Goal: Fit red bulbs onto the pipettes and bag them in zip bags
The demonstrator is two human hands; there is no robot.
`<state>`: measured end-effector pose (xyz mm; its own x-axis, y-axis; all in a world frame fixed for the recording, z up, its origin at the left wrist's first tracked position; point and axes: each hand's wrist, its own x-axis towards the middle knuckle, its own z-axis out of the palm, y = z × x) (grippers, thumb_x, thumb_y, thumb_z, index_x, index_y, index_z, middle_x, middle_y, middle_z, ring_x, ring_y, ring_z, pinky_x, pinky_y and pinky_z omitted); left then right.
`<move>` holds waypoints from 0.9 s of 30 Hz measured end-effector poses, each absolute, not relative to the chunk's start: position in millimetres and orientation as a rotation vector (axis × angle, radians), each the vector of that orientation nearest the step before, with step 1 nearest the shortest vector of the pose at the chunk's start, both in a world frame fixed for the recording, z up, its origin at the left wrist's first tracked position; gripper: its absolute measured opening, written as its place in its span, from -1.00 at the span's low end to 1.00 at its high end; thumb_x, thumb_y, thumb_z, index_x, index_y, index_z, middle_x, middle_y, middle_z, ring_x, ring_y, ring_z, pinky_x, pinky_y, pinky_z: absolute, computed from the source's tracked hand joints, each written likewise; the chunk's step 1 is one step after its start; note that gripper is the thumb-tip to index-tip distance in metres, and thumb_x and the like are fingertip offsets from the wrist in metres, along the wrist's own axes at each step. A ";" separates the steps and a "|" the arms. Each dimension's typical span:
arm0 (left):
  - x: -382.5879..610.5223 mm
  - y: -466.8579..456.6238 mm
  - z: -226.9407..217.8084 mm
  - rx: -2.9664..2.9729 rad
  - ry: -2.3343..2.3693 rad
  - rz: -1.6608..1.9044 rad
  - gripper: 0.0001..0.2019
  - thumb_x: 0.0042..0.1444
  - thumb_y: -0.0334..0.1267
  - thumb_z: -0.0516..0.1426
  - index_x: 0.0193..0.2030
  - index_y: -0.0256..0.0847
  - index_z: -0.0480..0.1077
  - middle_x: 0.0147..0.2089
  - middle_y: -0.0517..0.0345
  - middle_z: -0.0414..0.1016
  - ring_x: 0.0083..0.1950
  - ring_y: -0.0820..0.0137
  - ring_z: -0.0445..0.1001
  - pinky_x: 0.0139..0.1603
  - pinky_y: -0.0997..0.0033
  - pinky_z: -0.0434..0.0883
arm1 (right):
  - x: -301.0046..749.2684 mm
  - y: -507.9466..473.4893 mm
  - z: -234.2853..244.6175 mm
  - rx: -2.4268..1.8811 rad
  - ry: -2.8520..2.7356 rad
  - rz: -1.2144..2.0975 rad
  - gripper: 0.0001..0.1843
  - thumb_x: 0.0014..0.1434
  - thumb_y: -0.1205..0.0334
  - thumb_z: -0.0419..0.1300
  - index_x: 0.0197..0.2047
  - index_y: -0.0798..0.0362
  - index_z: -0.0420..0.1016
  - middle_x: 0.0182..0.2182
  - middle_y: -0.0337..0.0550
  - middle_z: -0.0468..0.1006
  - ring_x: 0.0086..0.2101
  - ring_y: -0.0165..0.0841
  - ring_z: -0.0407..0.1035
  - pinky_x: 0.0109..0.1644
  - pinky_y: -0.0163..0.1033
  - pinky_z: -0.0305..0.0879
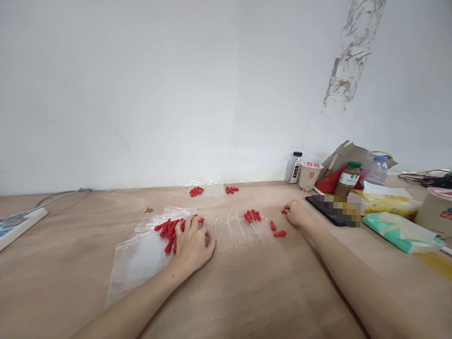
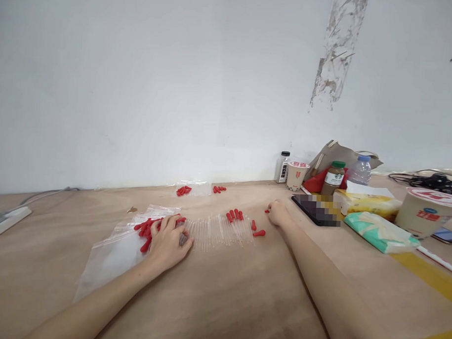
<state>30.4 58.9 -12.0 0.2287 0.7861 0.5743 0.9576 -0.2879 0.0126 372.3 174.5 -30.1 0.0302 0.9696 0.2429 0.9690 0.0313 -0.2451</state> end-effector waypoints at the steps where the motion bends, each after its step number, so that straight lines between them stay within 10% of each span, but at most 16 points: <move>1: 31.6 58.3 -11.6 -2.160 -1.629 -0.684 -0.85 -0.02 -0.22 0.10 -0.51 -0.20 0.41 -0.05 -0.08 0.34 0.08 0.05 0.15 0.02 -0.08 0.01 | 372.9 174.6 -30.8 -1.965 -1.990 -0.010 -0.71 0.00 0.50 0.05 -0.27 0.22 0.56 -0.24 0.12 0.51 -0.24 -0.27 0.39 -0.16 -0.32 0.20; 18: 28.7 53.8 -11.3 -1.982 -1.617 -0.398 -0.79 0.03 -0.30 0.01 -0.43 -0.32 0.45 0.08 -0.29 0.29 0.14 -0.02 0.11 -0.02 -0.03 0.11 | 334.6 135.8 -15.8 -1.665 -1.885 -0.208 -0.81 0.12 0.34 0.00 -0.28 0.12 0.42 -0.24 -0.01 0.45 -0.19 -0.30 0.29 -0.12 -0.24 0.14; 27: -3.6 32.7 -16.7 -2.429 -1.115 -0.512 -0.86 0.14 -0.29 0.04 -0.41 -0.22 0.33 0.08 -0.03 0.30 0.16 0.07 0.09 0.03 -0.02 0.08 | 254.5 57.7 -26.3 -1.012 -1.973 0.231 -0.78 0.11 0.36 0.04 -0.15 0.06 0.37 -0.28 -0.10 0.42 -0.24 -0.33 0.30 -0.15 -0.20 0.24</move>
